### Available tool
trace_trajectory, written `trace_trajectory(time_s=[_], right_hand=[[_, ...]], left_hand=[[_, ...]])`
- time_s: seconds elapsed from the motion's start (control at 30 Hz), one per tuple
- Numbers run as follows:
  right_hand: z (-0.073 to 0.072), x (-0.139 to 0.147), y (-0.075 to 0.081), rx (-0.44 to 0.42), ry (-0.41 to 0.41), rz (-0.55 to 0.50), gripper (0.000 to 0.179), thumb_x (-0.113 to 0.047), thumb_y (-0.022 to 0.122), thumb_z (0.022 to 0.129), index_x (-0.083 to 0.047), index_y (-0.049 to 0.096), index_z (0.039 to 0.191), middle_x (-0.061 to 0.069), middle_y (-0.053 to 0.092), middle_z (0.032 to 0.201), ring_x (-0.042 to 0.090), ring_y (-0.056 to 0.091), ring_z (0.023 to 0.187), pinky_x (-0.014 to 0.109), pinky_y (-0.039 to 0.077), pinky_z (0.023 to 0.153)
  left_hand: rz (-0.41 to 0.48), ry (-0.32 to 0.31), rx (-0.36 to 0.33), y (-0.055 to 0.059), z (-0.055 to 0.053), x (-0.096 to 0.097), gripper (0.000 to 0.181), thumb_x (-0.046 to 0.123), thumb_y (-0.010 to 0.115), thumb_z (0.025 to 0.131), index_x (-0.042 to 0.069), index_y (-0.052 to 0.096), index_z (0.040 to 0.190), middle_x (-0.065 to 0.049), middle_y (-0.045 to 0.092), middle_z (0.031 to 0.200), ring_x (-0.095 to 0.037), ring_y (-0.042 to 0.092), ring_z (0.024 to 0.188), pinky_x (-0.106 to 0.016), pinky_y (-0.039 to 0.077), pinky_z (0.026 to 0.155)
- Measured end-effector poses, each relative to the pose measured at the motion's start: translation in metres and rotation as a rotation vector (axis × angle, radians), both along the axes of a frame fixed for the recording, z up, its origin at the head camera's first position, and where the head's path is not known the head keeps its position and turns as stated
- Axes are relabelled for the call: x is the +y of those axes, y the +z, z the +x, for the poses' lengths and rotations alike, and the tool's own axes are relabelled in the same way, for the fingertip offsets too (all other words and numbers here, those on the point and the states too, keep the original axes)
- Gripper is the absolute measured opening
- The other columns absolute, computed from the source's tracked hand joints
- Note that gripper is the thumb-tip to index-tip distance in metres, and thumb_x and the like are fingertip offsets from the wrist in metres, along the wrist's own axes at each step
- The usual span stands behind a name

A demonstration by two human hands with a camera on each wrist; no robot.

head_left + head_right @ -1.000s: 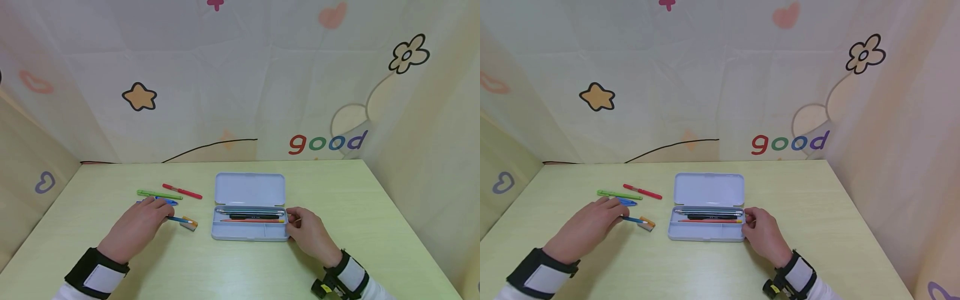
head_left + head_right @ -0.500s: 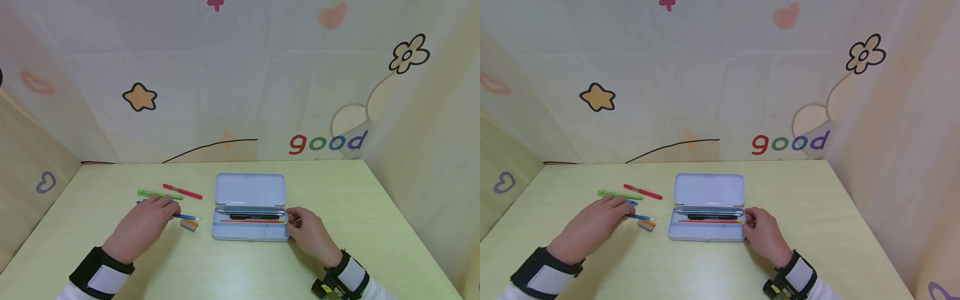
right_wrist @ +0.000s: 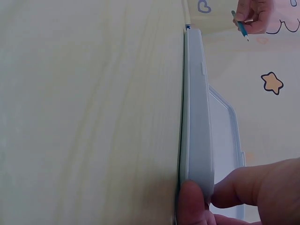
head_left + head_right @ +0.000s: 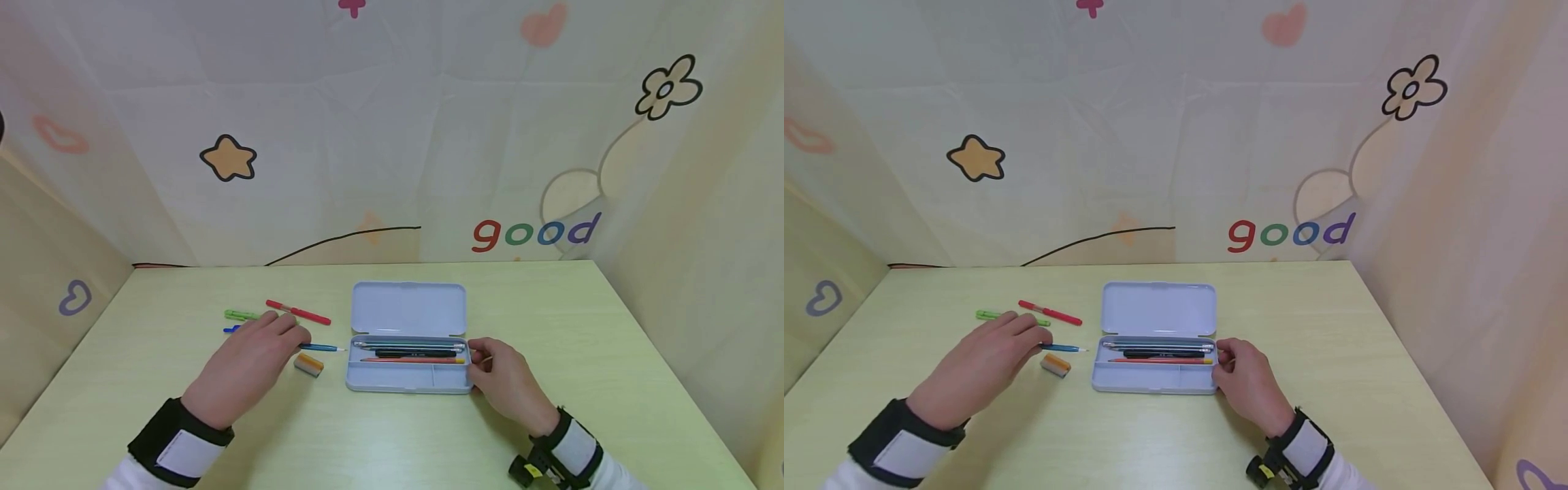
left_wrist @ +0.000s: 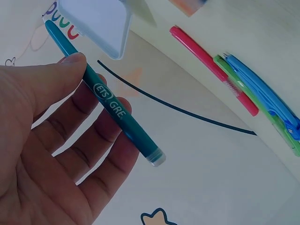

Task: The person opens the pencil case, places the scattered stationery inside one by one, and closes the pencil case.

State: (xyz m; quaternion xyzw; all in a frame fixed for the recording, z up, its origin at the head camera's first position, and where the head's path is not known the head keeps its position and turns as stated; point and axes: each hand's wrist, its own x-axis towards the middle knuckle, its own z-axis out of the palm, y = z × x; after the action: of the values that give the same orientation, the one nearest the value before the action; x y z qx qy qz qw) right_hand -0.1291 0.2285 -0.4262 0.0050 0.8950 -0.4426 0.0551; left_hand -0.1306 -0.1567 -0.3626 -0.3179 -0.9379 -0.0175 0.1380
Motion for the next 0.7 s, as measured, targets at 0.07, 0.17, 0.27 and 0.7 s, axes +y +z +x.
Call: trace_trajectory(time_s=[0.07, 0.17, 0.27, 0.7], right_hand=[[0.0, 0.0, 0.0, 0.002, 0.0, -0.001, 0.039, 0.004, 0.065, 0.095, 0.009, 0.062, 0.134, 0.012, 0.061, 0.102, 0.023, 0.059, 0.085, 0.027, 0.058, 0.063], [0.0, 0.0, 0.0, 0.005, 0.002, -0.003, 0.039, 0.005, 0.065, 0.095, 0.009, 0.062, 0.134, 0.012, 0.061, 0.102, 0.022, 0.059, 0.085, 0.027, 0.058, 0.063], [0.0, 0.0, 0.0, 0.006, 0.004, -0.003, 0.039, 0.005, 0.065, 0.095, 0.01, 0.061, 0.134, 0.012, 0.061, 0.101, 0.022, 0.059, 0.085, 0.027, 0.058, 0.063], [0.0, 0.0, 0.0, -0.001, 0.004, -0.004, 0.04, 0.004, 0.065, 0.095, 0.009, 0.061, 0.135, 0.012, 0.061, 0.102, 0.023, 0.059, 0.085, 0.027, 0.058, 0.064]], left_hand=[[-0.001, 0.003, -0.011, 0.001, 0.001, 0.003, 0.037, -0.003, 0.091, 0.079, 0.011, 0.075, 0.109, -0.002, 0.067, 0.103, -0.022, 0.059, 0.096, -0.04, 0.058, 0.087], [-0.003, 0.01, -0.024, 0.004, 0.001, 0.007, 0.038, -0.002, 0.092, 0.079, 0.01, 0.075, 0.111, -0.003, 0.067, 0.106, -0.024, 0.062, 0.102, -0.043, 0.059, 0.089], [-0.002, 0.009, -0.026, 0.006, 0.002, 0.012, 0.037, -0.003, 0.09, 0.081, 0.01, 0.074, 0.112, -0.004, 0.068, 0.109, -0.025, 0.064, 0.107, -0.044, 0.059, 0.092], [-0.03, -0.032, -0.02, 0.009, -0.001, 0.03, 0.039, -0.002, 0.09, 0.082, 0.009, 0.074, 0.115, -0.005, 0.068, 0.111, -0.025, 0.062, 0.103, -0.039, 0.058, 0.091]])
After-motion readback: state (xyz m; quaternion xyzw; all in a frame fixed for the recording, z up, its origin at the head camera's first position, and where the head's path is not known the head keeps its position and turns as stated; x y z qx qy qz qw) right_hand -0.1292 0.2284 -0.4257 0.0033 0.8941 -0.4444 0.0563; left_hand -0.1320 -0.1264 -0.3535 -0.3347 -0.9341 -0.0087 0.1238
